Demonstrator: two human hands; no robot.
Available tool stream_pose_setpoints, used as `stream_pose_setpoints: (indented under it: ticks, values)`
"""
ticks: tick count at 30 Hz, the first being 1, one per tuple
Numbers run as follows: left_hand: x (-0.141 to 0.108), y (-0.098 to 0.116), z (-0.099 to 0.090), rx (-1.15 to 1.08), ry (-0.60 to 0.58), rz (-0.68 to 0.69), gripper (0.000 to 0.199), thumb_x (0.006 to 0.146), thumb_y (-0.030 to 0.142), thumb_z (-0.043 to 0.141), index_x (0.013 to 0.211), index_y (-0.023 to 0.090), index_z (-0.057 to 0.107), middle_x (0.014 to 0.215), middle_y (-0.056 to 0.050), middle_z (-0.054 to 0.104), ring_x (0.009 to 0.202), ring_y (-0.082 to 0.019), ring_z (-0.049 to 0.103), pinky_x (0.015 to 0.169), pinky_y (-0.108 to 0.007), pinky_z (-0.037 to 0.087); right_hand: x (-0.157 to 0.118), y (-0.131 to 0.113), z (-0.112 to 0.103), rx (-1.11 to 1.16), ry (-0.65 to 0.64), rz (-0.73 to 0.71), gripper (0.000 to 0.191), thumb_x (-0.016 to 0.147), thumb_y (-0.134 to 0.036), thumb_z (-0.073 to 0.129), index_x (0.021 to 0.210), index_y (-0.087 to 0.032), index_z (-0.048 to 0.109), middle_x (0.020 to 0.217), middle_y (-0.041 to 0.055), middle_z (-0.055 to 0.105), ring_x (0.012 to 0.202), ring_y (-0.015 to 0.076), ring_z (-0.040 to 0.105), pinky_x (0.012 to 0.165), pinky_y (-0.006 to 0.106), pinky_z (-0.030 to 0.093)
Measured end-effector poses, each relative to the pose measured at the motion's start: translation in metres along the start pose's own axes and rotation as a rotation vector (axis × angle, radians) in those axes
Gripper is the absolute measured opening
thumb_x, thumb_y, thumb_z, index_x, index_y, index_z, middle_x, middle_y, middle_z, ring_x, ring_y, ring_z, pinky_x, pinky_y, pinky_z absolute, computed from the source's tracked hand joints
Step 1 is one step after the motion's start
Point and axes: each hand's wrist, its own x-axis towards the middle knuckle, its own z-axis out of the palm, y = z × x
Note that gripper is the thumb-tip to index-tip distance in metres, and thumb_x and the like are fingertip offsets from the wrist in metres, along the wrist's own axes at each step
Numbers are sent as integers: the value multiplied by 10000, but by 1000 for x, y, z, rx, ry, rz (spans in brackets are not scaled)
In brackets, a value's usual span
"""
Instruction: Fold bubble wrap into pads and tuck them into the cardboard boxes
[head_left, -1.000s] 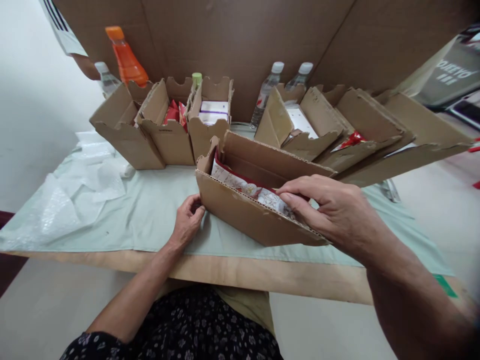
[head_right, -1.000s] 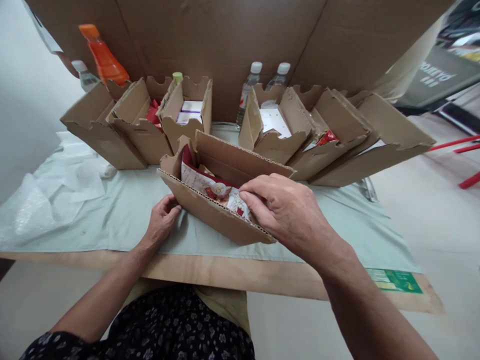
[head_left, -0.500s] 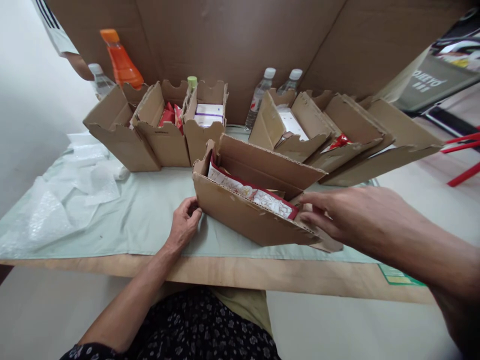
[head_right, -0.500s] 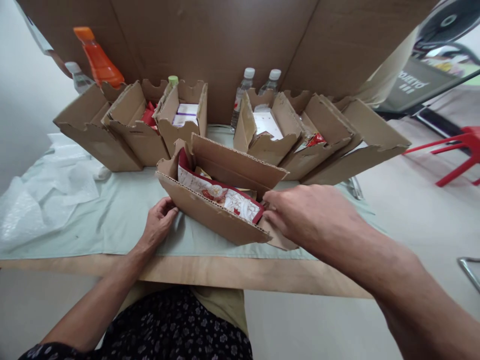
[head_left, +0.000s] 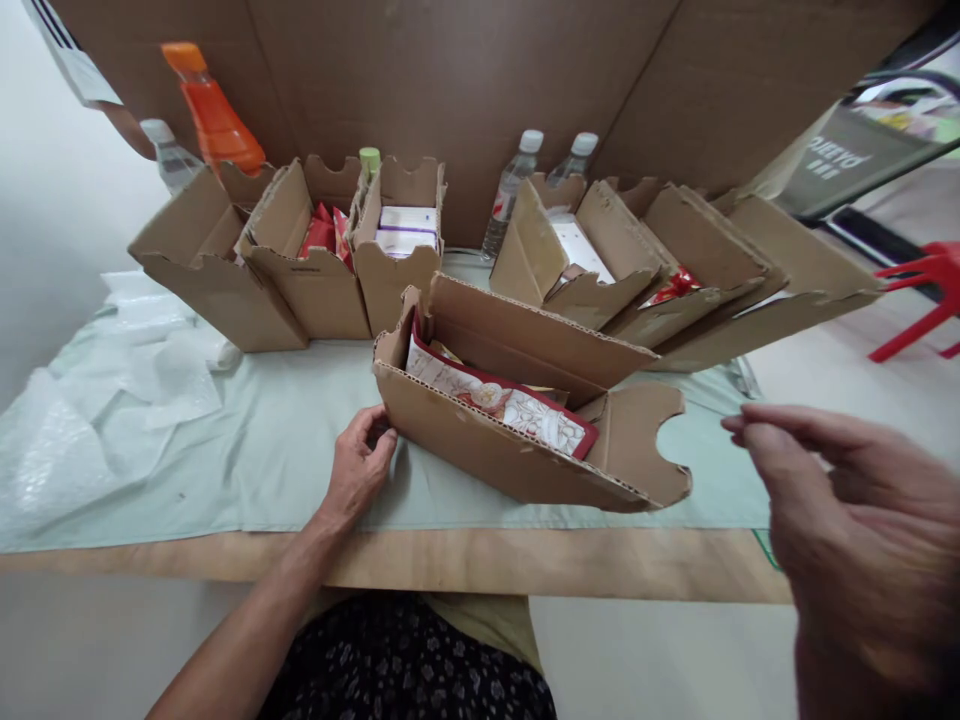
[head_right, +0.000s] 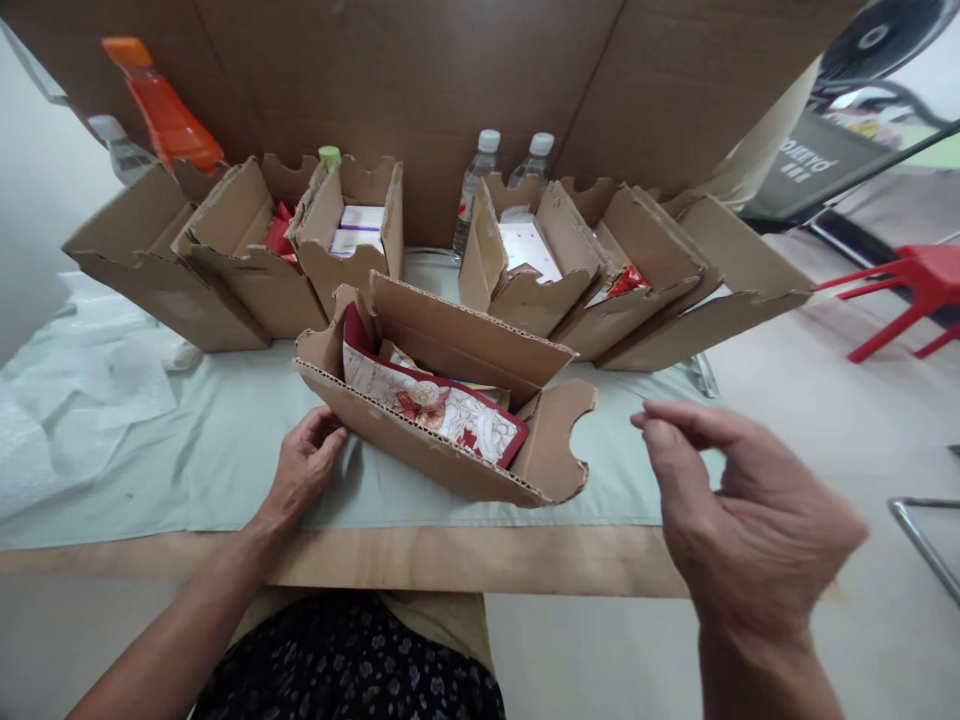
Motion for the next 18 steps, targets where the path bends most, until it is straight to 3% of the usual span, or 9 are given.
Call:
stream_pose_setpoints:
  ticks: [2, 5, 7, 11, 18]
  values:
    - [-1, 0, 2, 35, 5, 24, 270, 844, 263, 597, 1091, 193, 682, 1010, -54, 711, 909, -200, 651, 844, -342, 519, -21, 23, 6, 65, -84, 62, 302, 896, -451, 710, 1044, -200, 791, 968, 82, 801, 849, 234, 749, 822, 377, 608]
    - [-1, 2, 5, 92, 17, 78, 299, 827, 241, 595, 1113, 199, 671, 1040, -53, 688, 907, -196, 636, 814, -331, 517, -49, 44, 28, 121, -516, -13, 389, 870, -493, 708, 1133, -211, 762, 1129, 100, 794, 991, 288, 753, 878, 408, 622]
    - [-2, 4, 7, 116, 7, 89, 288, 825, 247, 586, 1096, 197, 668, 1007, -49, 682, 885, -196, 633, 792, -331, 517, -61, 46, 45, 153, -686, -87, 469, 862, -526, 722, 1207, -208, 736, 1218, 120, 770, 1153, 338, 714, 1003, 465, 590]
    - [-10, 6, 8, 137, 23, 71, 261, 857, 269, 572, 1089, 192, 663, 1015, -57, 691, 913, -211, 650, 809, -348, 534, -62, 43, 72, 203, -726, -139, 556, 885, -574, 696, 1310, -215, 691, 1282, 130, 744, 1283, 370, 644, 1112, 527, 514]
    - [-12, 10, 18, 46, 78, 78, 349, 853, 257, 599, 1194, 206, 648, 1190, -85, 660, 1122, -233, 647, 940, -366, 580, -15, 50, 106, 250, -753, -106, 508, 849, -571, 694, 1166, -175, 711, 1182, 141, 763, 1106, 350, 709, 910, 461, 595]
